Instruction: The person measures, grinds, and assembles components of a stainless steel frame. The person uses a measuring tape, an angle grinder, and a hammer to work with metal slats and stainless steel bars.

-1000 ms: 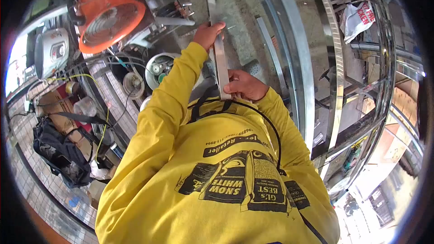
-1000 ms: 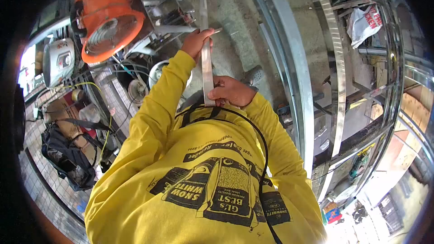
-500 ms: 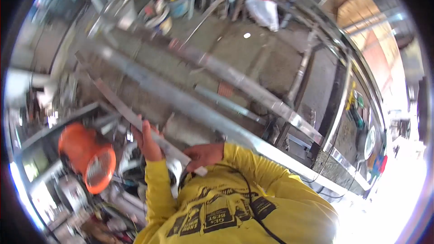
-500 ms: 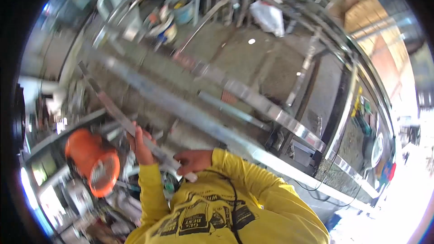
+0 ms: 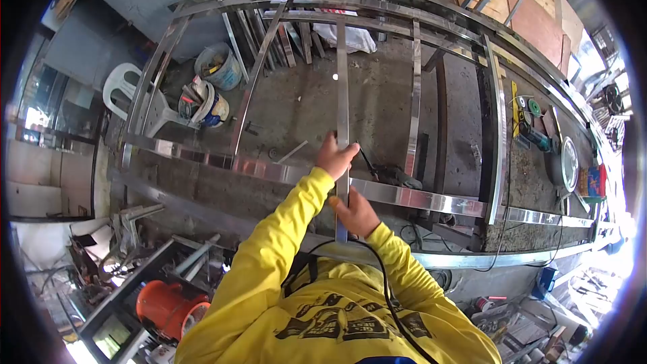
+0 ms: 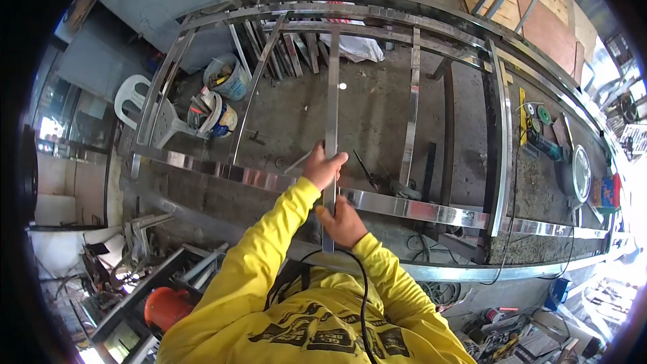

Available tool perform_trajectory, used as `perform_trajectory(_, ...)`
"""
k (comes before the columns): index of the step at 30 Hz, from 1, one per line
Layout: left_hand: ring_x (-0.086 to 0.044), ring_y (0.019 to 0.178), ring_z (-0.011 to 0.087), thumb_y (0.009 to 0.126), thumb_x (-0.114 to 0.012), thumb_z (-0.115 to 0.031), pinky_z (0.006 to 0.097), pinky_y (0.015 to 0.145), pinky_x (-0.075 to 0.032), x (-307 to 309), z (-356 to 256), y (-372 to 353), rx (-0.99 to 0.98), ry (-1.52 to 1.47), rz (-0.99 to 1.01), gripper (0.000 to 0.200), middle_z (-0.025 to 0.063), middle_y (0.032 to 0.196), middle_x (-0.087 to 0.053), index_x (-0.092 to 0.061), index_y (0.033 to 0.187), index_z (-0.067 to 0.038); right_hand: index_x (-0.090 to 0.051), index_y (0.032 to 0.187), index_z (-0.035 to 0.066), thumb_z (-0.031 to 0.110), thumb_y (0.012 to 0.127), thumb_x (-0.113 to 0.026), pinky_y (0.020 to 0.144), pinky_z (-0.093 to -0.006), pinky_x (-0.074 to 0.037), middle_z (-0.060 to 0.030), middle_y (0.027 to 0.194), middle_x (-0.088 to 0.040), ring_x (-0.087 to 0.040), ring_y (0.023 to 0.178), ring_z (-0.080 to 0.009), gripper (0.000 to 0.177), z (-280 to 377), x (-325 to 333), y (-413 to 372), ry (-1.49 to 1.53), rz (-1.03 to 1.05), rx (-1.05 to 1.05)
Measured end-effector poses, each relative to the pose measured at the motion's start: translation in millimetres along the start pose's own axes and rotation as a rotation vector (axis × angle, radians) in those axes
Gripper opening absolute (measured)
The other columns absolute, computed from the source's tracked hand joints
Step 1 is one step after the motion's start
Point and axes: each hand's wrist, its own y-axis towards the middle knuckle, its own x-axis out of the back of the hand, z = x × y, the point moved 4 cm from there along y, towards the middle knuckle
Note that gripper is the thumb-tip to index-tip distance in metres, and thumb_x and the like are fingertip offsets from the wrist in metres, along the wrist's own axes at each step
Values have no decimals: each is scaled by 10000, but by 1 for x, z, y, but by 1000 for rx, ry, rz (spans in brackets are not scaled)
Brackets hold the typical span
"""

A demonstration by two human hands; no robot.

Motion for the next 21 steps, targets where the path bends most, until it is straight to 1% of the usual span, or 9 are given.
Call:
perform_trajectory(5,-553,489,167,795,-700,-144,328,475,-487,14,-3,95,5,161,19,374,62,681,-572,-458,1046,-8,-588,1008,-48,299,890,-643,765,-467,-497,-281,869,-653,-653,849,-440,370,0,1,84,-29,-172,2)
perform_trajectory(8,-663,610,272,789,-685,-195,386,589,-561,27,-10,132,42,286,63,474,179,840,-657,-468,1115,71,-595,967,-51,311,860,-643,762,-485,-495,-299,849,-654,-631,870,-492,380,3,-4,123,-57,-242,20)
perform_trajectory(11,-671,630,274,789,-695,-217,394,620,-565,37,-20,148,106,296,120,489,181,837,-667,-473,1114,74,-597,945,-52,308,851,-638,743,-490,-495,-293,817,-652,-632,852,-488,375,18,-4,144,-119,-227,-10)
perform_trajectory(12,-672,632,273,788,-704,-232,395,630,-565,37,-28,145,78,279,149,492,176,828,-669,-476,1105,68,-599,938,-47,316,842,-643,707,-471,-497,-269,781,-649,-657,786,-433,379,32,-3,143,-92,-262,37)
perform_trajectory(13,-673,635,272,786,-713,-248,395,641,-564,38,-34,147,58,258,180,496,172,818,-670,-479,1096,61,-602,951,-35,315,845,-649,676,-428,-499,-192,742,-650,-657,706,-299,369,15,-6,145,-203,-229,116)
perform_trajectory(14,-669,633,260,784,-731,-271,392,659,-561,38,-28,151,51,259,196,488,155,786,-668,-486,1059,49,-603,956,-22,308,858,-645,650,-386,-494,-96,710,-627,-606,684,-180,346,30,-7,143,-44,-176,51)
perform_trajectory(17,-663,650,235,756,-764,-365,364,689,-553,41,-24,162,67,291,231,528,137,744,-680,-528,958,63,-609,972,13,312,863,-683,510,-282,-429,-1,694,-586,-524,564,-79,327,44,-12,137,272,-161,-192)
perform_trajectory(18,-668,658,231,747,-770,-370,355,685,-553,41,-17,172,81,258,241,505,129,740,-687,-553,902,59,-639,1034,48,262,942,-643,493,-210,-338,46,709,-595,-462,569,-27,233,49,-14,134,304,-171,-237)
perform_trajectory(21,-630,626,162,810,-751,-385,325,626,-516,47,-42,161,92,231,315,408,74,711,-657,-604,819,-5,-643,1041,59,248,956,-622,518,-207,-362,29,734,-623,-480,580,-35,208,69,-22,123,452,-195,-206)
